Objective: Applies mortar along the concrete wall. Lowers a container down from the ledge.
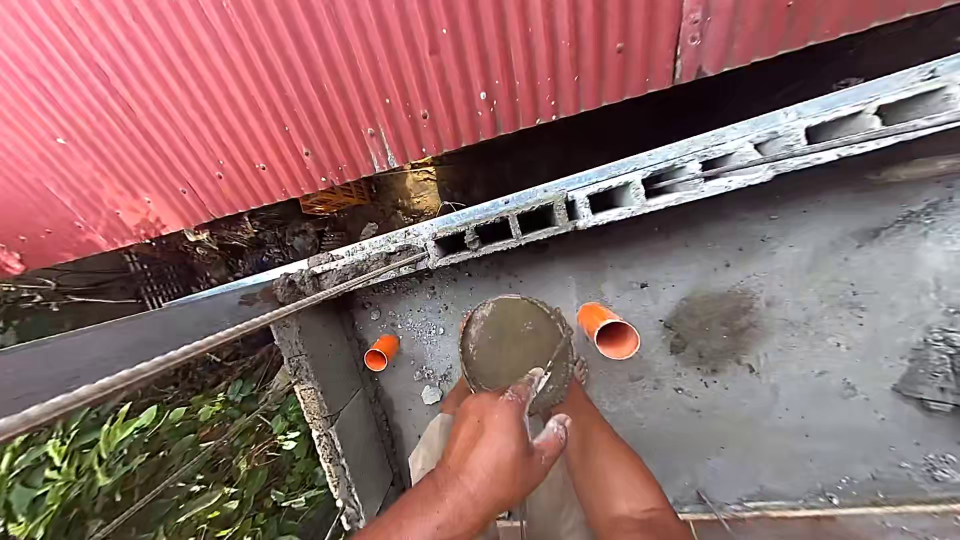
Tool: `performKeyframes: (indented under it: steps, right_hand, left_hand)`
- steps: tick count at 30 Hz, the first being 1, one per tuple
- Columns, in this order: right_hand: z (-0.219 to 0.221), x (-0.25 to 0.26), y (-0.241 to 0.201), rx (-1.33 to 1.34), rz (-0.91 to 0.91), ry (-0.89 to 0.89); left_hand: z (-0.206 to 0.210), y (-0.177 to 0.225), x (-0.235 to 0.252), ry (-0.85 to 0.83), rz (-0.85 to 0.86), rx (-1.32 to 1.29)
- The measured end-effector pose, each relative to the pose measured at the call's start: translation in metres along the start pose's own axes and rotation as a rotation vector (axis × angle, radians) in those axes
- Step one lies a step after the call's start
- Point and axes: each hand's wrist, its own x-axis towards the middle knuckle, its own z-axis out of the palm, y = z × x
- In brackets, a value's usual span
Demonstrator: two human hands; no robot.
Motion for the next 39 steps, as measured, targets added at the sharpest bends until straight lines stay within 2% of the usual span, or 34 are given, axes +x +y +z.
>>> performKeyframes:
  steps: [3, 4, 6, 8, 13, 17, 22, 26, 33, 39]
  right_hand:
    - [0.032, 0.039, 0.023, 0.542, 0.121, -0.153]
    - [0.039, 0.052, 0.044, 0.663, 0.165, -0.193]
    - [0.039, 0.088, 0.122, 0.863, 0.200, -0.302]
    - [0.047, 0.109, 0.168, 0.949, 0.226, -0.313]
    - [0.070, 0.115, 0.188, 1.014, 0.287, -0.211]
    - [0.075, 0.113, 0.183, 1.101, 0.367, -0.177]
    - [0.067, 0.102, 0.170, 1.133, 0.353, -0.154]
    - [0.051, 0.099, 0.156, 1.130, 0.385, -0.040]
    - [0.024, 0.096, 0.116, 1.084, 0.334, 0.110]
    - [-0.004, 0.091, 0.109, 0.989, 0.301, 0.256]
  left_hand:
    - [-0.013, -0.033, 0.053, 0.019, -0.042, 0.009]
    - [-0.018, -0.042, 0.067, 0.018, -0.056, 0.014]
    - [-0.028, -0.060, 0.093, 0.002, -0.098, 0.035]
    - [-0.034, -0.078, 0.116, 0.001, -0.136, 0.042]
    - [-0.040, -0.115, 0.160, 0.055, -0.173, 0.047]
    - [-0.041, -0.118, 0.175, 0.063, -0.193, 0.086]
    - [-0.040, -0.107, 0.185, 0.051, -0.171, 0.090]
    - [-0.037, -0.083, 0.195, 0.039, -0.125, 0.091]
    - [-0.027, -0.045, 0.212, 0.004, -0.042, 0.089]
    - [-0.021, -0.012, 0.225, 0.031, 0.039, 0.132]
